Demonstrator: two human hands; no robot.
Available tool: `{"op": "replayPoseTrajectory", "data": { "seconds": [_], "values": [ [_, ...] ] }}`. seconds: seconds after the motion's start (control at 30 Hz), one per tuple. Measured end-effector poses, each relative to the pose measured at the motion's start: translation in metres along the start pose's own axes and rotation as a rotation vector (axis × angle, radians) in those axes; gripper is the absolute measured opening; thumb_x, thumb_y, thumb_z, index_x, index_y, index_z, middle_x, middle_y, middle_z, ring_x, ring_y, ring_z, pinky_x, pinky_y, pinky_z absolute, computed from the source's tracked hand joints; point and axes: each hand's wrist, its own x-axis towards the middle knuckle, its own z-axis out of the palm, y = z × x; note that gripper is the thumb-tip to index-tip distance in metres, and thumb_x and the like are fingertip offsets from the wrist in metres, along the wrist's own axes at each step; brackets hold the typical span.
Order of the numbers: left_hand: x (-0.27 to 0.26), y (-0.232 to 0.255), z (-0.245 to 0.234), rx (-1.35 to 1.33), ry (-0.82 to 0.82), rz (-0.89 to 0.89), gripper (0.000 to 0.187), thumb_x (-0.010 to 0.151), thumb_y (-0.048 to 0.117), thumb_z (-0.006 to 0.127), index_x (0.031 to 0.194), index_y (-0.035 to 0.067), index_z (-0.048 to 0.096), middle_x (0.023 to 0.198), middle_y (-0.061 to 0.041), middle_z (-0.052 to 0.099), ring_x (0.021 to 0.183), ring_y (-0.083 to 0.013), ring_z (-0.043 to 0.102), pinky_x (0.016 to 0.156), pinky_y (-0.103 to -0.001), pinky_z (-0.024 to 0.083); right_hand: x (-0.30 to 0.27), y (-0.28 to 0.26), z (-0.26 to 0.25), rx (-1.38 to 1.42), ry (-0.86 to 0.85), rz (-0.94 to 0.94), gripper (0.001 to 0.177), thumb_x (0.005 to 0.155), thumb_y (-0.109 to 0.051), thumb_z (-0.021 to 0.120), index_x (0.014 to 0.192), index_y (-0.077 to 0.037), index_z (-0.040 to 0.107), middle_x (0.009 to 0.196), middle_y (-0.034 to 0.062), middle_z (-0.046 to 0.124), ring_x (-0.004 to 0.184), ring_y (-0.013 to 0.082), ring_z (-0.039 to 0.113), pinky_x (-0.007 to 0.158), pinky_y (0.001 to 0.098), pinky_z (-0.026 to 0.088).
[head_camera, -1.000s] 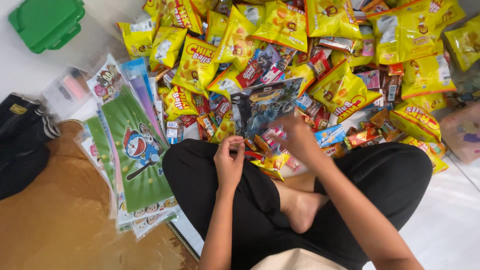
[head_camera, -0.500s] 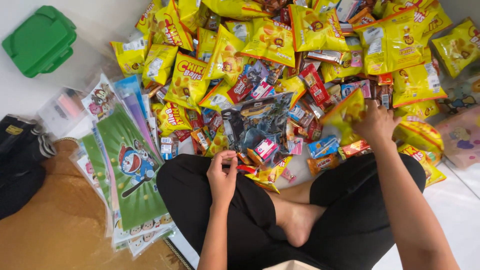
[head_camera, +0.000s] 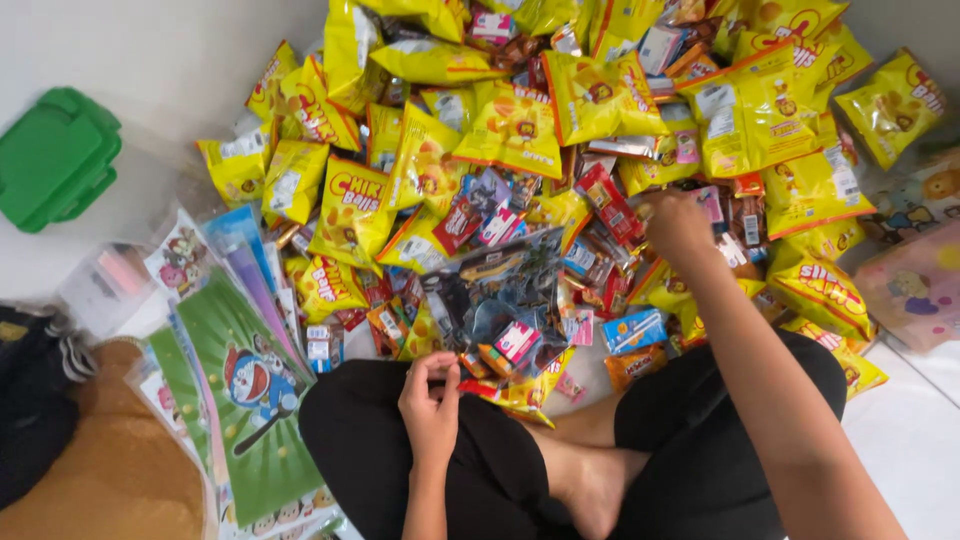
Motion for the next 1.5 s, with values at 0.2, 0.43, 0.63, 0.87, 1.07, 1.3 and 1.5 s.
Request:
{"op": "replayPoseTrajectory", "data": {
  "seconds": [0.2, 0.43, 0.63, 0.87, 1.07, 1.3, 1.5],
  "values": [
    [0.003, -0.006, 0.003, 0.049, 0.002, -0.039, 0.014, 0.097, 0.025, 0.066, 0.103, 0.013, 0.071, 0.099, -0.001, 0.075, 0.082, -0.0111, 0.07, 0.063, -0.023, 0.057, 0.114, 0.059, 0.116, -0.119, 0.301, -0.558, 0.05, 0.081, -0.003, 0.059, 0.127, -0.016, 0.073, 0.116, 0.0178, 0.073, 0.109, 0.0435, 0.057, 0.078, 0.0561, 0.051],
    [0.013, -0.002, 0.01, 0.052, -0.002, -0.063, 0.013, 0.096, 0.019, 0.067, 0.105, 0.011, 0.072, 0.1, -0.002, 0.074, 0.083, -0.0117, 0.07, 0.065, -0.025, 0.057, 0.115, 0.05, 0.131, 0.121, 0.488, -0.486, 0.051, 0.07, 0.023, 0.059, 0.106, -0.004, 0.083, 0.092, 0.0259, 0.074, 0.084, 0.0469, 0.062, 0.072, 0.0541, 0.054],
    [0.009, -0.003, 0.009, 0.063, -0.015, -0.071, 0.012, 0.097, 0.02, 0.066, 0.104, 0.011, 0.071, 0.099, -0.001, 0.075, 0.081, -0.0113, 0.07, 0.064, -0.024, 0.057, 0.097, 0.068, 0.138, 0.383, 0.308, -0.212, 0.019, 0.087, -0.009, 0.076, 0.105, -0.006, 0.07, 0.119, 0.027, 0.057, 0.084, 0.0491, 0.065, 0.083, 0.0533, 0.055],
    [0.006, -0.002, 0.007, 0.079, -0.022, -0.124, 0.01, 0.096, 0.016, 0.067, 0.104, 0.011, 0.071, 0.102, -0.002, 0.075, 0.084, -0.0123, 0.071, 0.062, -0.026, 0.058, 0.044, 0.033, 0.045, 0.468, 0.73, -0.392, 0.034, 0.085, 0.019, 0.068, 0.107, -0.002, 0.053, 0.117, 0.0222, 0.045, 0.102, 0.0425, 0.053, 0.073, 0.0473, 0.049],
    [0.007, -0.022, 0.012, 0.077, 0.062, -0.035, 0.01, 0.094, 0.02, 0.068, 0.1, 0.014, 0.074, 0.097, 0.003, 0.077, 0.075, -0.0074, 0.069, 0.058, -0.021, 0.053, 0.058, 0.03, 0.005, 0.33, 0.631, -0.28, 0.065, 0.085, 0.02, 0.053, 0.148, 0.002, 0.048, 0.145, 0.0339, 0.04, 0.102, 0.0575, 0.059, 0.067, 0.0596, 0.046],
    [0.002, -0.02, 0.004, 0.032, 0.008, -0.008, 0.016, 0.096, 0.025, 0.067, 0.104, 0.014, 0.075, 0.095, -0.001, 0.073, 0.081, -0.0132, 0.07, 0.067, -0.026, 0.058, 0.081, 0.074, 0.05, 0.43, 1.029, -0.369, 0.049, 0.075, 0.003, 0.054, 0.116, -0.009, 0.078, 0.108, 0.0149, 0.07, 0.099, 0.0375, 0.067, 0.089, 0.0474, 0.05],
    [0.005, -0.006, 0.002, 0.041, 0.042, 0.033, 0.008, 0.095, 0.011, 0.072, 0.102, 0.009, 0.072, 0.091, -0.011, 0.073, 0.084, -0.0281, 0.075, 0.06, -0.035, 0.064, -0.067, -0.01, 0.052, 0.859, 0.23, -0.583, 0.02, 0.088, -0.01, 0.082, 0.107, -0.016, 0.081, 0.103, 0.0084, 0.077, 0.096, 0.0216, 0.07, 0.094, 0.0362, 0.052]
  ]
}}
